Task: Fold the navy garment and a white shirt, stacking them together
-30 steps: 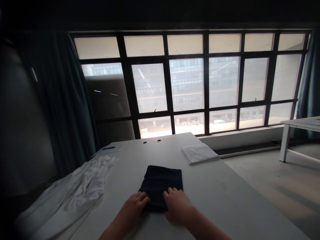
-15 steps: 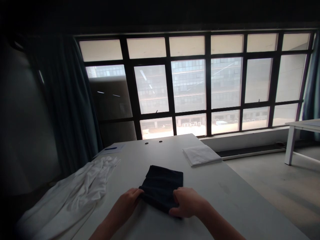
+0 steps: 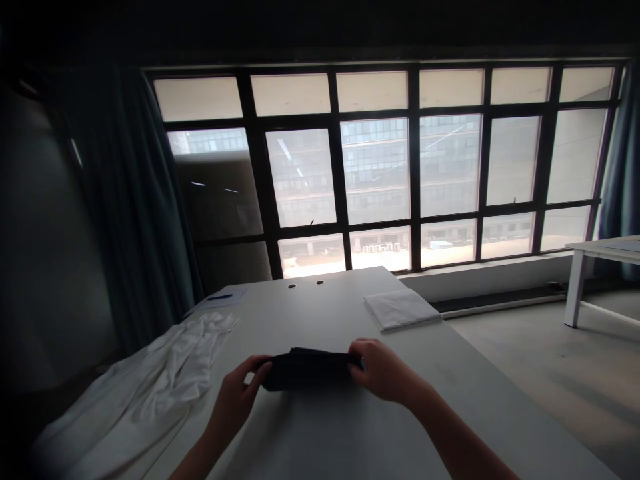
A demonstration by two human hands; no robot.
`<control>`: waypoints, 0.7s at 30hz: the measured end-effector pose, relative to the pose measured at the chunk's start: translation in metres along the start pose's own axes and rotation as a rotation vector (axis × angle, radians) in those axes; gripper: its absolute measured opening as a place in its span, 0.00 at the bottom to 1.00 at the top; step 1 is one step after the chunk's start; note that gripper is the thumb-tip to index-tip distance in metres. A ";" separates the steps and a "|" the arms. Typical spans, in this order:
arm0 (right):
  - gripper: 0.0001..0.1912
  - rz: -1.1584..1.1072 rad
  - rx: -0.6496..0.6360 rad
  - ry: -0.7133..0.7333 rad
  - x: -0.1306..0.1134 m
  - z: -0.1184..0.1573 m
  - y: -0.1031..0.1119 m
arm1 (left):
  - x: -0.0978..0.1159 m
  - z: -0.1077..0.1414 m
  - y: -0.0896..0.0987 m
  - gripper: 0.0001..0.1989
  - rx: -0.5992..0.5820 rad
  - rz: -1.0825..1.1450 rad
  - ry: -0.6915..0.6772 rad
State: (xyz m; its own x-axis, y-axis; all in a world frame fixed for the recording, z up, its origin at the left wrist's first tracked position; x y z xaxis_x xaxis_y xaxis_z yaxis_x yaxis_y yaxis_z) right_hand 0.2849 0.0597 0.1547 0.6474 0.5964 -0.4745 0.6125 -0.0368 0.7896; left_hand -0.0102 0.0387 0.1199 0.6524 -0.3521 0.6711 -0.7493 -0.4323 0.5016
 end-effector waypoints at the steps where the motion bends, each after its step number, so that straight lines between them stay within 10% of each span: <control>1: 0.06 -0.069 0.021 -0.008 -0.003 0.000 0.009 | 0.007 -0.002 0.009 0.18 0.030 0.035 0.015; 9: 0.17 -0.707 0.083 -0.130 -0.001 0.004 0.036 | 0.059 -0.005 0.054 0.19 0.126 0.189 0.085; 16: 0.21 -0.470 0.005 -0.389 0.069 -0.008 -0.035 | -0.003 -0.001 -0.004 0.21 -0.132 -0.021 0.194; 21: 0.24 -0.152 -0.043 -0.381 0.089 -0.004 -0.064 | 0.015 0.018 -0.038 0.15 -0.255 -0.468 -0.049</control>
Point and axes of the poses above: each hand's wrist, its own z-axis away from the middle knuckle, its own y-axis out of the back of the hand, x = y × z, the point moved 10 cm from there along -z, towards the middle knuckle, and after that the axes turned 5 degrees about x, right-handed, at the moved point
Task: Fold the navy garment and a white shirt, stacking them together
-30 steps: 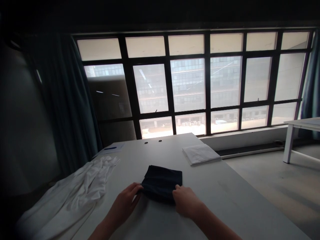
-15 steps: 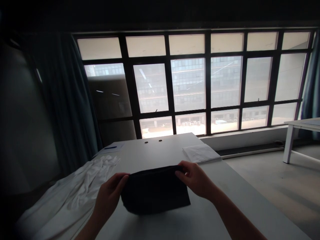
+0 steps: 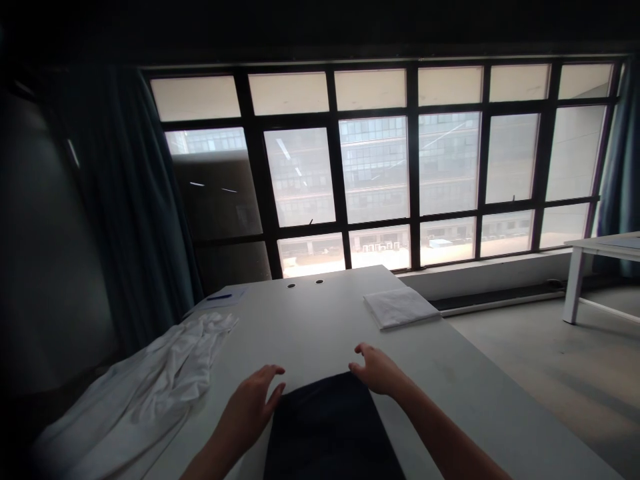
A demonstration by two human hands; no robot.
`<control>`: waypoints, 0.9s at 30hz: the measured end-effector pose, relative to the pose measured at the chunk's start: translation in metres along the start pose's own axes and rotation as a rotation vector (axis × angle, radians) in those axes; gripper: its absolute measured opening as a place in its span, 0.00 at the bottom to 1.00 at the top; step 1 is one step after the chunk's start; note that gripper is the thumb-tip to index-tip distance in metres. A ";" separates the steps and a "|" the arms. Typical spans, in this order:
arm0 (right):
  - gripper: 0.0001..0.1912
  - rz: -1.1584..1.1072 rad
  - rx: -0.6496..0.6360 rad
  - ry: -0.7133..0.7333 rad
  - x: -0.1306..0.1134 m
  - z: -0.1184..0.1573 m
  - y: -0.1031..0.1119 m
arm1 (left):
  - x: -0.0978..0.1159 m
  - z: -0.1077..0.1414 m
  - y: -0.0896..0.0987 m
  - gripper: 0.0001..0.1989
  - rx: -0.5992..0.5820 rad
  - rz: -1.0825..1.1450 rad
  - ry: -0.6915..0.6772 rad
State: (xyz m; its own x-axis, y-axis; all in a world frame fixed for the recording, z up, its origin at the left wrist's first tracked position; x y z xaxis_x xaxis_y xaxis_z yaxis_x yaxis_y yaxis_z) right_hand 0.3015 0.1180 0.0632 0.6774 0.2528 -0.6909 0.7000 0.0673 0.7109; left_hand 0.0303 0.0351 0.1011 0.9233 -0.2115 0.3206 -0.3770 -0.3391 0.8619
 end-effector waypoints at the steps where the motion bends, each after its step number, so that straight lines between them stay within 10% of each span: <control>1: 0.24 0.016 -0.028 0.017 -0.002 0.003 -0.005 | 0.013 0.006 -0.011 0.16 -0.076 -0.014 -0.046; 6: 0.25 0.144 -0.156 0.180 -0.030 0.027 -0.027 | 0.069 0.067 -0.110 0.31 -0.538 0.005 -0.328; 11: 0.24 0.195 -0.150 0.230 -0.044 0.034 -0.030 | 0.067 0.097 -0.181 0.27 -0.658 0.056 -0.328; 18: 0.10 0.134 0.076 0.333 -0.052 0.029 -0.035 | 0.045 0.044 -0.118 0.49 -0.391 0.080 -0.184; 27: 0.06 0.190 0.313 0.468 -0.039 0.034 -0.060 | 0.018 0.023 -0.058 0.05 0.082 0.216 0.030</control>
Point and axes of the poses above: each hand's wrist, its own z-axis away from the middle knuckle, its own y-axis out of the back of the hand, x = y × z, the point moved 10 cm from there along -z, towards the middle knuckle, and after that the axes turned 5 degrees about x, right-handed, at the moved point
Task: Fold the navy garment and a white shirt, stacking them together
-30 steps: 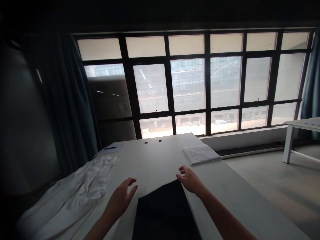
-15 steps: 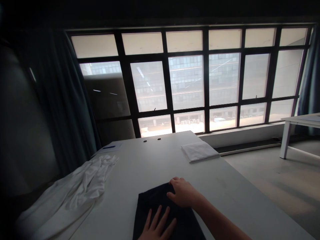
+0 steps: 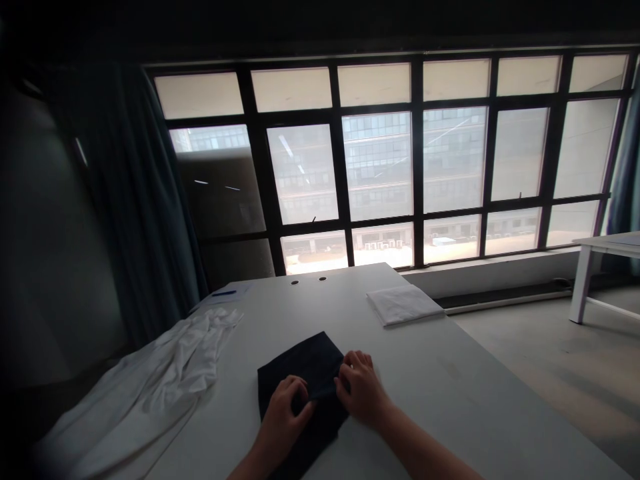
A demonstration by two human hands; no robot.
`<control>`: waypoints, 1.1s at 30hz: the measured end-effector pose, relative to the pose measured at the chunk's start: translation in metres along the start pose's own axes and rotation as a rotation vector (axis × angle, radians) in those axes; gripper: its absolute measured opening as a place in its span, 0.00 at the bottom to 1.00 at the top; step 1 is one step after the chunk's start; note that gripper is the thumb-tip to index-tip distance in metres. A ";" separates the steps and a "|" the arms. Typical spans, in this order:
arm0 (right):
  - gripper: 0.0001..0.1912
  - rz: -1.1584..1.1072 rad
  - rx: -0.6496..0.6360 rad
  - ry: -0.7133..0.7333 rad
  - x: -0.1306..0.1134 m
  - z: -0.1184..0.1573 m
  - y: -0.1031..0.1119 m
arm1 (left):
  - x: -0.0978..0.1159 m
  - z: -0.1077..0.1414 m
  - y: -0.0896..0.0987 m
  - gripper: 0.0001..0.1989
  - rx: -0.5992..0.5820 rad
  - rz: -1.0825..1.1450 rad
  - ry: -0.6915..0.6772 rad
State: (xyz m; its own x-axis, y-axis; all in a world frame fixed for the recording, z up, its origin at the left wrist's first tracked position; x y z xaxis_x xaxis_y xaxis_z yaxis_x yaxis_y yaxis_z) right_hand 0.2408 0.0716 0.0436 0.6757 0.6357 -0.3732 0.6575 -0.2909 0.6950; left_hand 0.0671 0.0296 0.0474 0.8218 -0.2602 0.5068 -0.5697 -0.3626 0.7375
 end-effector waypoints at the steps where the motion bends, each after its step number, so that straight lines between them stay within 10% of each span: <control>1: 0.09 -0.018 -0.018 0.047 -0.004 0.001 0.000 | 0.005 0.001 0.002 0.05 0.001 -0.021 -0.019; 6: 0.17 -0.133 -0.167 0.211 -0.029 0.011 -0.006 | 0.040 0.017 -0.007 0.10 -0.144 -0.220 -0.233; 14: 0.07 -0.194 -0.333 0.206 -0.042 0.019 -0.022 | 0.031 0.026 -0.030 0.18 -0.246 -0.414 -0.223; 24: 0.04 -0.078 -0.247 0.127 -0.014 0.011 -0.021 | 0.030 0.040 -0.057 0.23 -0.414 -0.347 -0.293; 29: 0.15 -0.119 -0.137 0.135 -0.025 0.008 -0.011 | 0.027 0.042 -0.063 0.23 -0.379 -0.305 -0.321; 33: 0.27 -0.129 -0.300 0.168 -0.037 0.018 -0.032 | 0.030 0.033 -0.053 0.21 -0.262 -0.225 -0.251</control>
Point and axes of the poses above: each hand's wrist, its own z-axis away from the middle knuckle, its own y-axis out of the back of the hand, x = y × z, the point moved 10 cm from there along -z, towards the middle knuckle, and after that the axes turned 5 degrees about x, right-handed, at the moved point
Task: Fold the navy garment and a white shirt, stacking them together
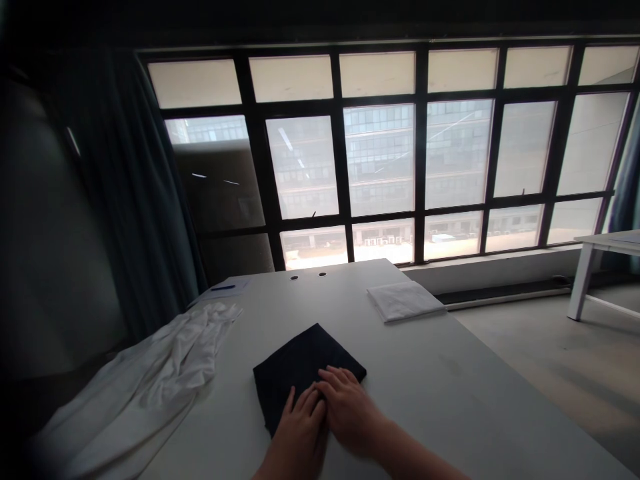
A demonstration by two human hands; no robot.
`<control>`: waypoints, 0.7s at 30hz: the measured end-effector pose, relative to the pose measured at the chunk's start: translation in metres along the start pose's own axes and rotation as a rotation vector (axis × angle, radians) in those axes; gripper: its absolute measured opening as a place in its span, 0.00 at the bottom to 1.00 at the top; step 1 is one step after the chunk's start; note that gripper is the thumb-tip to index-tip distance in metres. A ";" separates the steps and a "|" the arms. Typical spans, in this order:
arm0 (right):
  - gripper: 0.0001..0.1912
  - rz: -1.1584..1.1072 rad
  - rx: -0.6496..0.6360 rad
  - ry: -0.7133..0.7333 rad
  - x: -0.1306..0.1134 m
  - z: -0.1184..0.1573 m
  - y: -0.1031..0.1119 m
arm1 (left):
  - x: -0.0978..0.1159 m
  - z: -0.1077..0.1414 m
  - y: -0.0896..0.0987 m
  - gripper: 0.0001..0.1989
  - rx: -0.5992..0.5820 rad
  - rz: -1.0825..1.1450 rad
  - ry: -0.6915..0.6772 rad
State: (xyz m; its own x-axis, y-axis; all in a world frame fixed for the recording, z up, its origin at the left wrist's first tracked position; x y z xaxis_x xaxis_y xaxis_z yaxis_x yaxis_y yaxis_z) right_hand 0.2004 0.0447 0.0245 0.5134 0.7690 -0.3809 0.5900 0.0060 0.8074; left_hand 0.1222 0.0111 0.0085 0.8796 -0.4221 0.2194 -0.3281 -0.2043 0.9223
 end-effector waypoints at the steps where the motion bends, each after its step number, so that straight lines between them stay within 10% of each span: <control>1: 0.28 0.011 -0.057 -0.003 0.001 0.001 -0.008 | -0.002 -0.001 0.005 0.19 0.038 0.024 0.040; 8: 0.28 0.164 -0.113 -0.101 0.049 0.005 -0.021 | -0.009 -0.001 0.021 0.13 0.143 0.117 0.072; 14: 0.31 0.452 0.250 -0.433 0.121 0.010 0.049 | 0.012 0.000 0.017 0.21 0.076 0.174 -0.102; 18: 0.20 0.358 0.422 -0.338 0.088 0.009 0.072 | 0.003 -0.006 0.028 0.15 0.172 0.150 -0.056; 21: 0.13 0.264 0.324 -0.131 0.033 0.000 0.045 | -0.028 -0.011 0.031 0.19 0.203 0.091 0.061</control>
State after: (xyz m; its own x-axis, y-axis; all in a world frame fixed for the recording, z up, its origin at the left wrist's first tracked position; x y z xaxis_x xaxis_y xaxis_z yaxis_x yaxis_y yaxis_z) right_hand 0.2438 0.0705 0.0484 0.7355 0.6293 -0.2511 0.5820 -0.3972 0.7096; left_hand 0.0907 0.0260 0.0342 0.8603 -0.3944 0.3231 -0.4643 -0.3442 0.8161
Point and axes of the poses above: each hand's wrist, its own z-axis away from the middle knuckle, its own y-axis out of the back of the hand, x = y × z, the point moved 10 cm from there along -z, towards the middle knuckle, and after that the axes turned 5 degrees about x, right-handed, at the moved point
